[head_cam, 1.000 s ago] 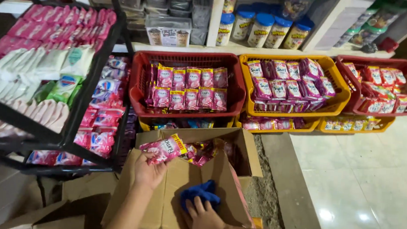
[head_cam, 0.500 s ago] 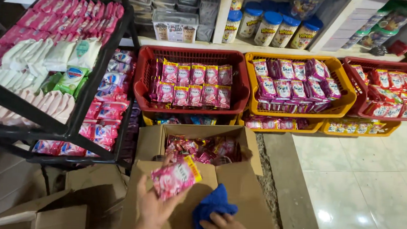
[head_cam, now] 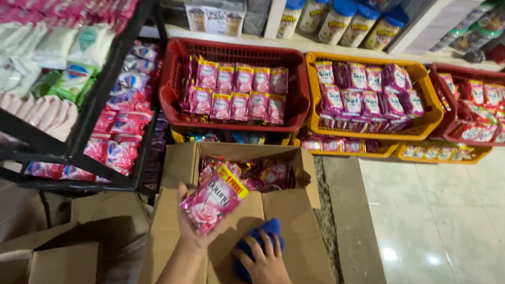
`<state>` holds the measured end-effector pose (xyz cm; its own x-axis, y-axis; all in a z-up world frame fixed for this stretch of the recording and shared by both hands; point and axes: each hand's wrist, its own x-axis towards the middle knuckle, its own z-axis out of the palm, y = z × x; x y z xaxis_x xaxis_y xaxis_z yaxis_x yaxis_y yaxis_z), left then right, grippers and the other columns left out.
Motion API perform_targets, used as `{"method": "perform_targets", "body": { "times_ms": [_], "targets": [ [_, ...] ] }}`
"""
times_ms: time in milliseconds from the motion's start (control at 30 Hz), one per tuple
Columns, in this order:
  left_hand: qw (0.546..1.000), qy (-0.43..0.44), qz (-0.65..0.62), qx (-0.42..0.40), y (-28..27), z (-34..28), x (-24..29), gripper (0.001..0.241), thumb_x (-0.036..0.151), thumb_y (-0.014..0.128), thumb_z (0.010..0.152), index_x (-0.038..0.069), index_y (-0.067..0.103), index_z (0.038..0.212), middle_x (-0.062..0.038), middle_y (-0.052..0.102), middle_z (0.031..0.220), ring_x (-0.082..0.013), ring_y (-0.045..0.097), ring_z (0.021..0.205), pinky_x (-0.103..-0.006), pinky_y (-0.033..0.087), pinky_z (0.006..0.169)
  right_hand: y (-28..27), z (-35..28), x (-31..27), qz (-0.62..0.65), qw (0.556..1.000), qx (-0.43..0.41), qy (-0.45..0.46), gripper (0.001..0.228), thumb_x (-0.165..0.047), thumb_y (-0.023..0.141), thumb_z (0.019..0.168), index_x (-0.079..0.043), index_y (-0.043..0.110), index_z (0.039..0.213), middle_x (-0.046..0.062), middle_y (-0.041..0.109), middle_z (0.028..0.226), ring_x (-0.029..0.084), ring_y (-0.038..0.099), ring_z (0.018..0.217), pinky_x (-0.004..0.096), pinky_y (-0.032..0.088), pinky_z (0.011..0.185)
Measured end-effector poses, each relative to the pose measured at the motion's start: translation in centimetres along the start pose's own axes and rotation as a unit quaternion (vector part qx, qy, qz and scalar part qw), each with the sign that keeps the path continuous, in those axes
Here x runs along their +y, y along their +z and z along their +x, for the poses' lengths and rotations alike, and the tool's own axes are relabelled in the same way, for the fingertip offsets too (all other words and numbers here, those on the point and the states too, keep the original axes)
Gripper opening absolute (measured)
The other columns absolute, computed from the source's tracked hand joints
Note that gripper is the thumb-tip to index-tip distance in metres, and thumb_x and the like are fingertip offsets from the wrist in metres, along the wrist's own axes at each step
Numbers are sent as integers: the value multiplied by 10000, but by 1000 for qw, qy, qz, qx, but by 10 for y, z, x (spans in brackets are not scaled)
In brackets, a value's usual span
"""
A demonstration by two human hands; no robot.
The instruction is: The recorder is cleaning fabric softener sachets with a cloth and organizing them into a cardboard box.
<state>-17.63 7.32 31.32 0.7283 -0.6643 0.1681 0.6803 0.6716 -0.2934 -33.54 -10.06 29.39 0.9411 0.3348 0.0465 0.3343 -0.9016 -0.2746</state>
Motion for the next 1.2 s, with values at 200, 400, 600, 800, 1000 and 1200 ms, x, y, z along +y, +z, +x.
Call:
{"method": "perform_targets", "body": {
  "times_ms": [200,400,600,800,1000,1200],
  "targets": [
    [990,59,23,128,-19,2,-7,746,514,633,887,143,493,1518,-169,443,1596,-414,339,1493,-666,227,1212,-20,22,33,104,989,105,-29,226,-336,800,795,-151,726,901,75,642,1026,304,601,909,428,484,861],
    [953,87,123,264,-95,-50,-11,761,679,448,982,61,597,1400,-135,670,1341,-292,662,1170,-458,531,1012,-76,98,19,214,952,193,106,456,-380,839,758,-137,724,1126,91,706,1168,277,678,997,398,548,866],
    [933,260,226,104,-147,-35,-11,558,769,540,889,283,682,1123,76,640,1291,-256,483,1329,-559,248,1210,36,131,-4,54,988,139,-36,325,-543,733,816,-262,710,978,21,670,1081,351,610,1089,563,487,883],
    [874,202,120,425,-157,-51,8,775,822,635,791,207,722,1255,-53,734,1263,-309,645,1243,-489,420,1181,33,152,15,72,972,222,37,295,-491,755,829,-206,695,871,55,686,990,371,644,975,516,528,767],
    [880,211,107,411,-122,-38,-12,735,782,610,855,165,727,1237,-80,743,1242,-299,680,1194,-484,479,1117,50,114,-21,73,969,227,-59,299,-535,758,760,-251,695,829,43,695,983,352,639,931,498,502,796],
    [885,162,88,427,-134,-40,-2,948,859,635,738,124,671,1336,-97,691,1346,-294,630,1285,-487,441,1164,44,159,52,-14,957,286,43,243,-481,764,740,-268,660,791,-32,690,923,278,650,856,425,494,714]
  ]
}}
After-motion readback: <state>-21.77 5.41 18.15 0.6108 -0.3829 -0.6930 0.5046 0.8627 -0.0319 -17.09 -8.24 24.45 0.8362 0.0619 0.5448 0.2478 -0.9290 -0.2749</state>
